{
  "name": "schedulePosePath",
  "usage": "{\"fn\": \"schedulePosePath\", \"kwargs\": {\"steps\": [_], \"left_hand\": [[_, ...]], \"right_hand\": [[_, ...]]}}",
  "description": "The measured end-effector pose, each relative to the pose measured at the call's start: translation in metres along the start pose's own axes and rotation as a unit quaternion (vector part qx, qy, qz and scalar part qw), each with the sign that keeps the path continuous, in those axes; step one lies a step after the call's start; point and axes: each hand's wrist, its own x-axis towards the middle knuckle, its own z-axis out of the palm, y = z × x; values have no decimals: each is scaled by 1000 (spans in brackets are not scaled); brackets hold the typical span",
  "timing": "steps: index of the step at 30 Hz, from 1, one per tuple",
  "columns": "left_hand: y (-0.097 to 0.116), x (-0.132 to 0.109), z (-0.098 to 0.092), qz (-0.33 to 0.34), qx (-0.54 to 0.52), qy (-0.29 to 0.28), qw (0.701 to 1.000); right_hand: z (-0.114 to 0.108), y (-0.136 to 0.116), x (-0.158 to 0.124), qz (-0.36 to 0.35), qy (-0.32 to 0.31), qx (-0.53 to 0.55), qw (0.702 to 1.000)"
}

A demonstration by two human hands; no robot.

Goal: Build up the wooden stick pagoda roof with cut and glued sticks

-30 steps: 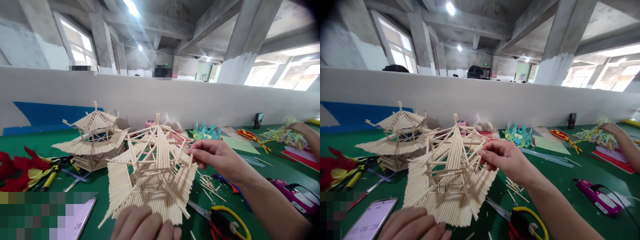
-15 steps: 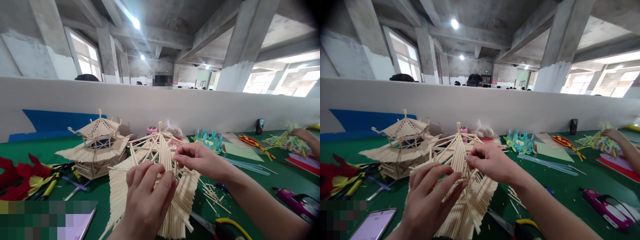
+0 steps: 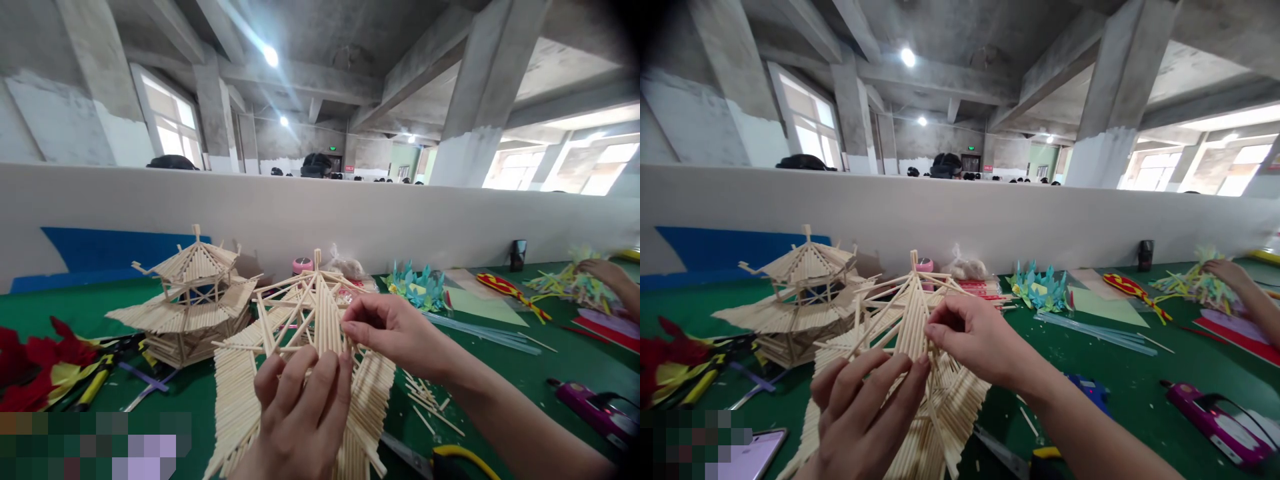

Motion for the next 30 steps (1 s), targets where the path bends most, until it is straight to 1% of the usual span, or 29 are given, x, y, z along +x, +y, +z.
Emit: {"fn": "schedulePosePath", "kwargs": {"steps": [6,9,13,17,20,23,26,30], "left_hand": [[-1,-2,-1,-9,6,1,1000],[-1,0,0,-5,14,-4,1000],[-1,2,0,-4,24,4,1000],[0,-1,1,3,22,3,1000],[0,-1,2,7,23,12,1000],[1,2,2,10,28,21,999],[2,4,3,4,29,25,999],[4,2,5,0,35,39,999]], "right_hand": [[4,3,-1,-12,16,33,999],[3,4,1,-6,10,40,999],[0,3,2,16,-8,24,1000],[1,2,2,11,-5,14,1000],[4,5,0,8,13,66,998],[7,9,-4,27,37,115,992],[8,11,-7,53,29,147,987],[8,11,-8,57,10,212,976]]}}
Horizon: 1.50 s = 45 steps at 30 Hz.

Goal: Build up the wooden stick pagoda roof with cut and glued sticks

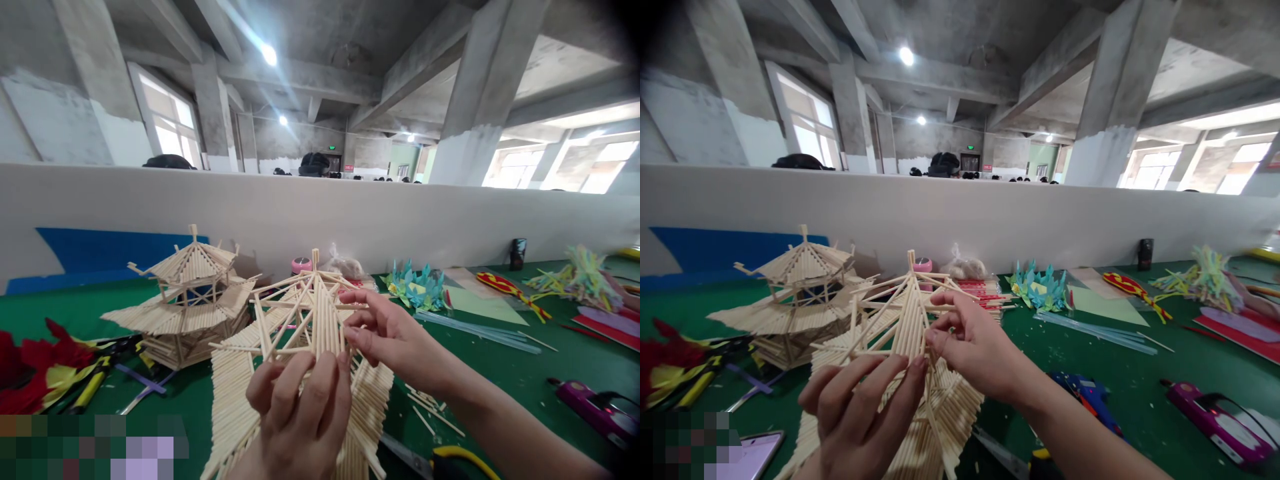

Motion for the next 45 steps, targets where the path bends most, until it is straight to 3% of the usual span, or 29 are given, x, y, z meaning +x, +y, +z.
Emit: {"fn": "schedulePosePath", "kwargs": {"steps": [10,19,45], "left_hand": [[-1,2,-1,-21,-6,-5,1000],[-4,6,-3,-83,-23,2,996],[-7,-4,3,-87,-41,6,995]], "right_hand": [[1,-3,7,33,-19,33,999],[0,-2,10,38,-20,30,999],[4,0,9,18,-15,60,998]]}}
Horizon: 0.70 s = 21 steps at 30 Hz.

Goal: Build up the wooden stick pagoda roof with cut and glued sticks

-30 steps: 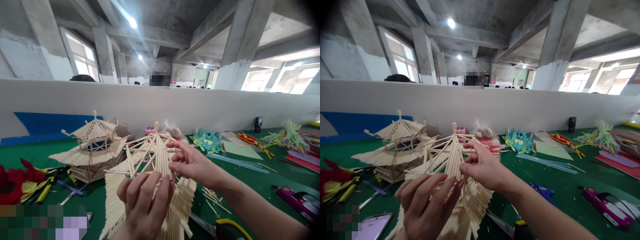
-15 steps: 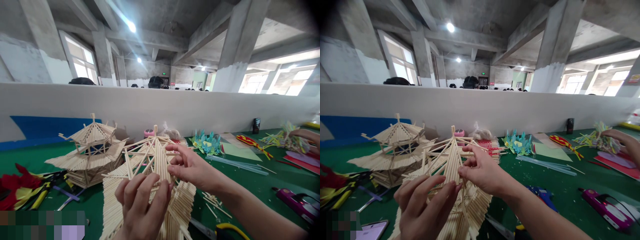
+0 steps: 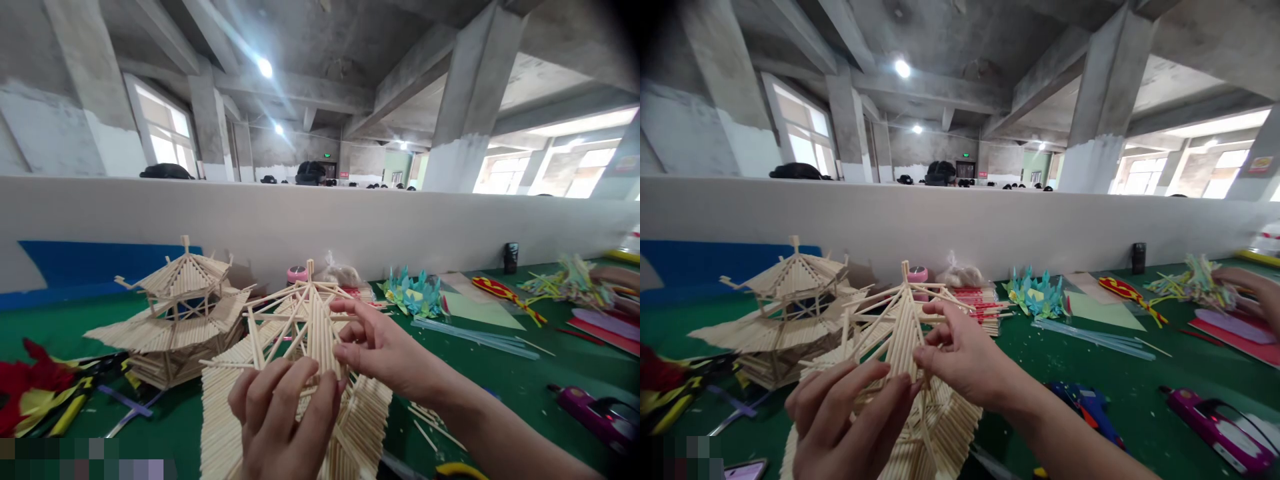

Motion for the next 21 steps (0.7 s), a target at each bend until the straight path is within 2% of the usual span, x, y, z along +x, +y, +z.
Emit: {"fn": "schedulePosePath", "kwargs": {"steps": [10,16,21], "left_hand": [[1,2,-2,-5,-1,2,1000],[1,2,-1,1,-4,0,1000],[-1,3,0,17,2,-2,1000]], "right_hand": [[-1,0,-5,-24,-5,-26,999],[-1,4,-12,-69,34,-151,986],[1,5,-17,-120,90,-282,948]]}}
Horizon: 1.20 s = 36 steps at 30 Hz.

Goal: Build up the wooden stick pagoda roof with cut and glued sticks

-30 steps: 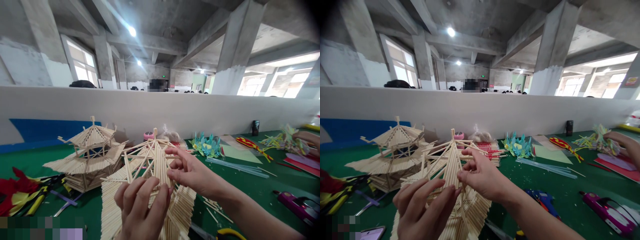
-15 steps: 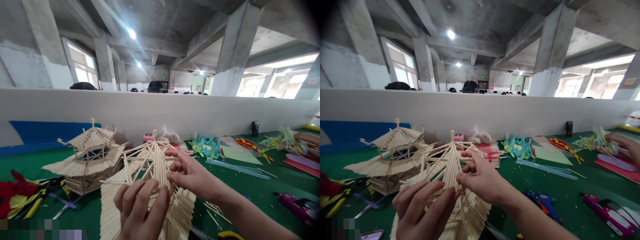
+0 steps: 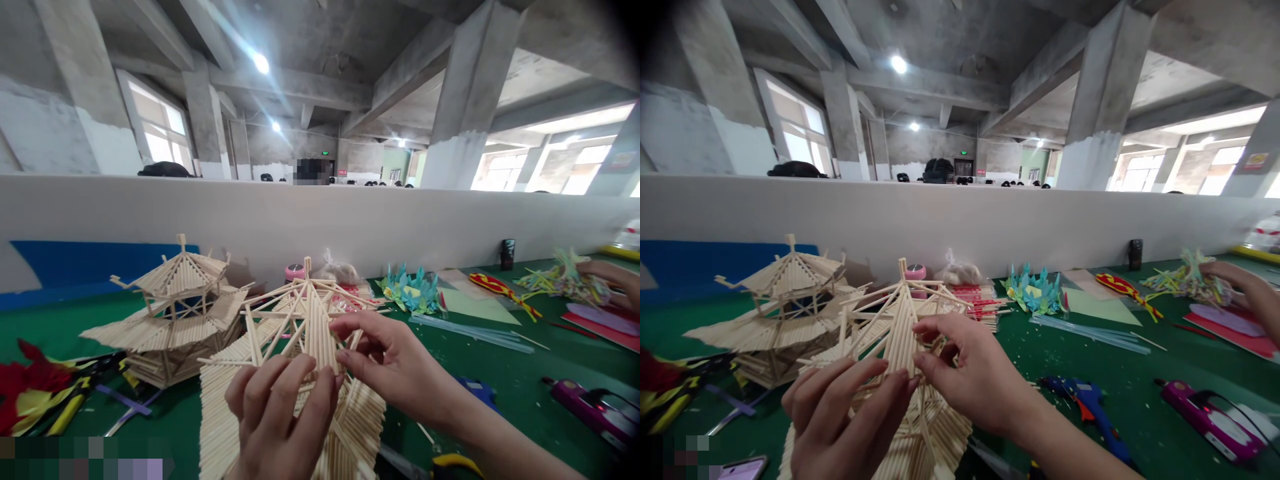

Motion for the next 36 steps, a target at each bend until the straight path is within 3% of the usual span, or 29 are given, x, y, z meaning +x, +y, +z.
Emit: {"fn": "schedulePosePath", "kwargs": {"steps": [5,12,20,36], "left_hand": [[-2,0,-1,13,-4,5,1000],[-4,-3,-1,19,3,-16,1000],[-3,-1,-1,37,16,-26,999],[-4,-2,-3,28,17,-46,998]], "right_hand": [[1,-3,-2,-5,14,-17,1000],[2,0,0,33,-10,73,997],[4,1,2,38,-18,101,994],[4,-3,-4,-7,17,11,1000]]}}
